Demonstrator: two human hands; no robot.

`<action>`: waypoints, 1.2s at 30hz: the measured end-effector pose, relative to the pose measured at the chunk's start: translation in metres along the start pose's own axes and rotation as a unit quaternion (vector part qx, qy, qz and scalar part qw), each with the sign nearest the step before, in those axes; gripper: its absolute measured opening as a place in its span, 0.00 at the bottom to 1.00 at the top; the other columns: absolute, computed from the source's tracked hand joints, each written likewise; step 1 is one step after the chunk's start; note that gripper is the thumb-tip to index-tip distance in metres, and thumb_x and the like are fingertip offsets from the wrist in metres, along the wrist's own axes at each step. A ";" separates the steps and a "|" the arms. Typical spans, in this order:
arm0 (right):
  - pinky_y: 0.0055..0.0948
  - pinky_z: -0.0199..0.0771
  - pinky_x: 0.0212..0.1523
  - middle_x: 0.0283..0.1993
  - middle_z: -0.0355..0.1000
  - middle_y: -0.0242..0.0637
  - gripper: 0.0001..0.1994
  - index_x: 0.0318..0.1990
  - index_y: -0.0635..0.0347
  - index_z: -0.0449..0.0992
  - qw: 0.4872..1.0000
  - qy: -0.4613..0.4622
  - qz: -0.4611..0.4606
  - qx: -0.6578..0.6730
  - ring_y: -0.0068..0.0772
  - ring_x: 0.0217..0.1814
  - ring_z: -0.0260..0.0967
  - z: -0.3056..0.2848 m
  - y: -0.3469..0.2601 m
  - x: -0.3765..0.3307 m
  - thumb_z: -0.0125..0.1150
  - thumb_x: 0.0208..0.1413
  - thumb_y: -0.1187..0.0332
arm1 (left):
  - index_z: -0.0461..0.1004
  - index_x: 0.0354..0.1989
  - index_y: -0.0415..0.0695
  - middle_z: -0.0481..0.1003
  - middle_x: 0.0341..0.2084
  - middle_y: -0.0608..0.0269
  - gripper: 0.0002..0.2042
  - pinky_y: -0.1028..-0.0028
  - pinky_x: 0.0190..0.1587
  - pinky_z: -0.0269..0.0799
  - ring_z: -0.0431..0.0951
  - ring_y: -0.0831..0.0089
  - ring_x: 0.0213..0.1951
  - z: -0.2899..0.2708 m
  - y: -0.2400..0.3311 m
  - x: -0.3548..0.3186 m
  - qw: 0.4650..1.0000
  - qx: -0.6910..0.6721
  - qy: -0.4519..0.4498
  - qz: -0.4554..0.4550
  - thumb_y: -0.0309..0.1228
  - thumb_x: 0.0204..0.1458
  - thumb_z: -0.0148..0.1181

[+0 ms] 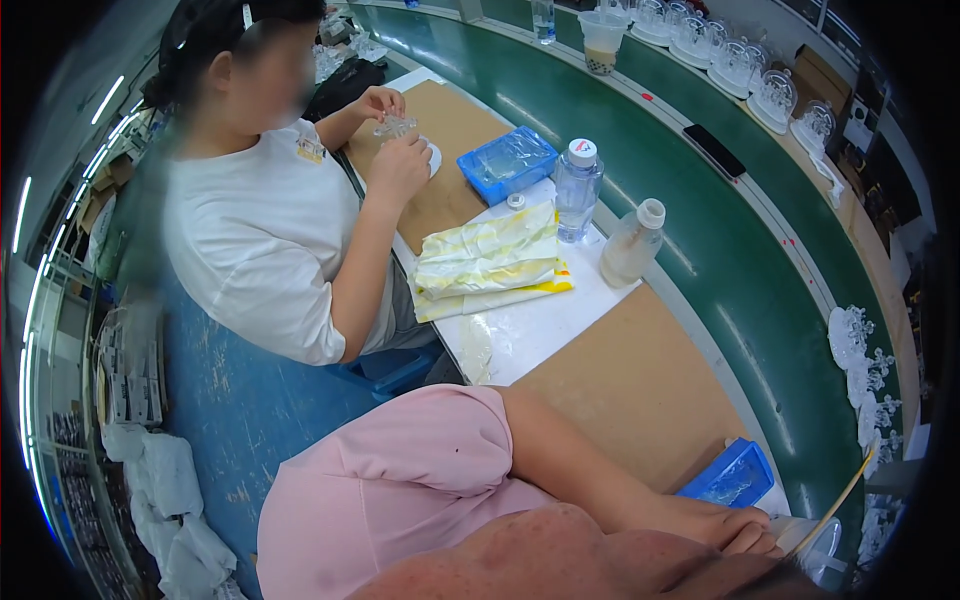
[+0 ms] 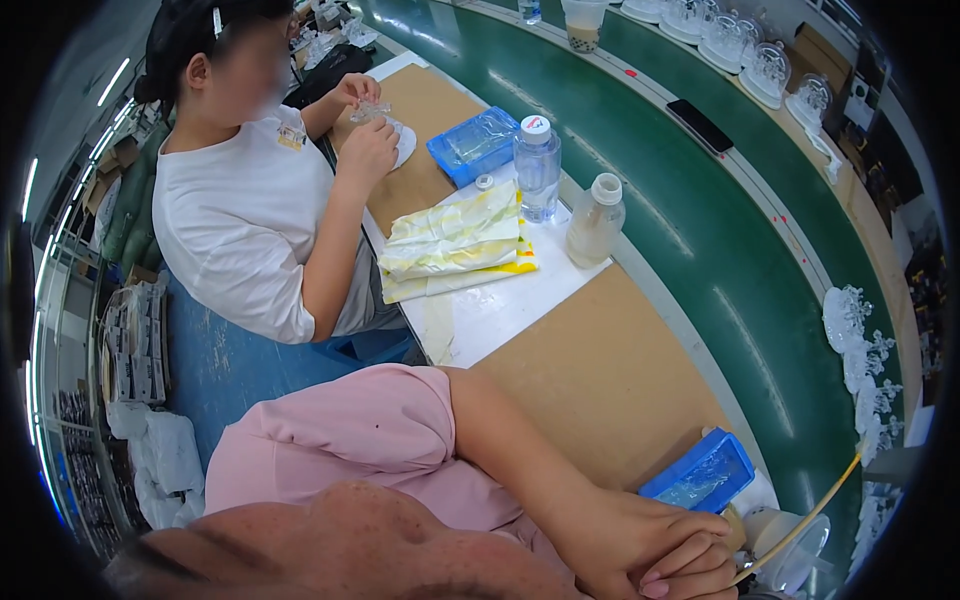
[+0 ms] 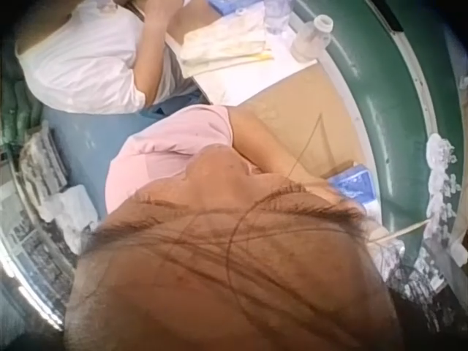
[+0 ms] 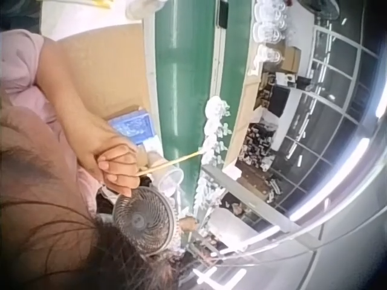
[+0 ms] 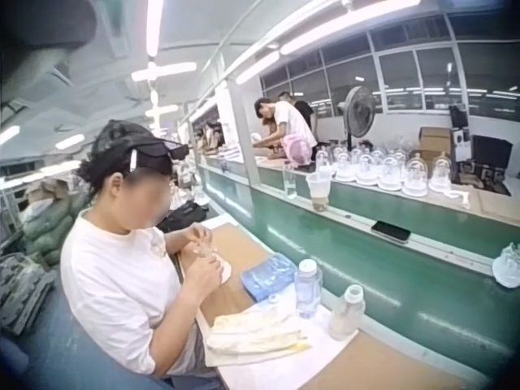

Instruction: Assembling decorative snowflake lights by applying adhesive to plastic parts.

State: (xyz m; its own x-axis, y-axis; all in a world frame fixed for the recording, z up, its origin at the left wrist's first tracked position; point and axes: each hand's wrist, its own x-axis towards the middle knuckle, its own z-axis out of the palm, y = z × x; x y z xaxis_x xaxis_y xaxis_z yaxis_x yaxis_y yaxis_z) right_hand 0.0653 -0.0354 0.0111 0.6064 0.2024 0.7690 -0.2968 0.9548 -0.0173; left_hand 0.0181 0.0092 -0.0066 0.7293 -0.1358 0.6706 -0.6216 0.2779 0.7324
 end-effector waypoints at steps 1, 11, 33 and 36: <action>0.18 0.59 0.23 0.22 0.60 0.35 0.16 0.25 0.56 0.60 1.000 0.002 -0.001 0.004 0.24 0.19 0.55 0.000 0.001 -0.001 0.39 0.65 0.60 | 0.56 0.41 0.37 0.65 0.34 0.53 0.16 0.70 0.37 0.65 0.70 0.61 0.35 0.008 -0.001 0.002 1.000 -0.004 0.000 -0.003 0.40 0.63 0.46; 0.17 0.59 0.24 0.22 0.60 0.34 0.15 0.26 0.57 0.61 0.999 -0.001 -0.023 0.048 0.24 0.20 0.55 0.002 0.011 -0.005 0.40 0.64 0.61 | 0.63 0.48 0.37 0.68 0.32 0.62 0.23 0.76 0.47 0.65 0.71 0.69 0.40 0.000 0.043 0.000 0.995 0.014 0.086 0.046 0.30 0.45 0.66; 0.16 0.58 0.27 0.24 0.59 0.33 0.13 0.27 0.58 0.62 0.989 -0.006 -0.070 0.131 0.24 0.23 0.54 0.011 0.033 -0.012 0.41 0.63 0.62 | 0.57 0.39 0.36 0.60 0.29 0.51 0.16 0.66 0.32 0.63 0.67 0.58 0.30 0.004 -0.008 -0.005 1.000 0.011 0.019 0.008 0.39 0.62 0.49; 0.16 0.57 0.27 0.25 0.59 0.33 0.13 0.28 0.58 0.62 0.987 -0.008 -0.078 0.143 0.24 0.23 0.54 0.012 0.035 -0.012 0.41 0.62 0.62 | 0.56 0.38 0.37 0.60 0.29 0.52 0.16 0.67 0.33 0.63 0.67 0.59 0.30 0.008 -0.018 -0.005 0.975 0.190 0.049 0.101 0.38 0.61 0.49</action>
State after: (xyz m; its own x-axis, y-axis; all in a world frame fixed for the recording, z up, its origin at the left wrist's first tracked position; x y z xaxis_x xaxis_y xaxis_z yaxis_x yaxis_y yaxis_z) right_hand 0.0393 -0.0067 0.0090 0.6499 0.0530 0.7582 -0.3982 0.8735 0.2802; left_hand 0.0233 -0.0028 -0.0219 0.5936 -0.0181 0.8045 -0.8026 -0.0859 0.5903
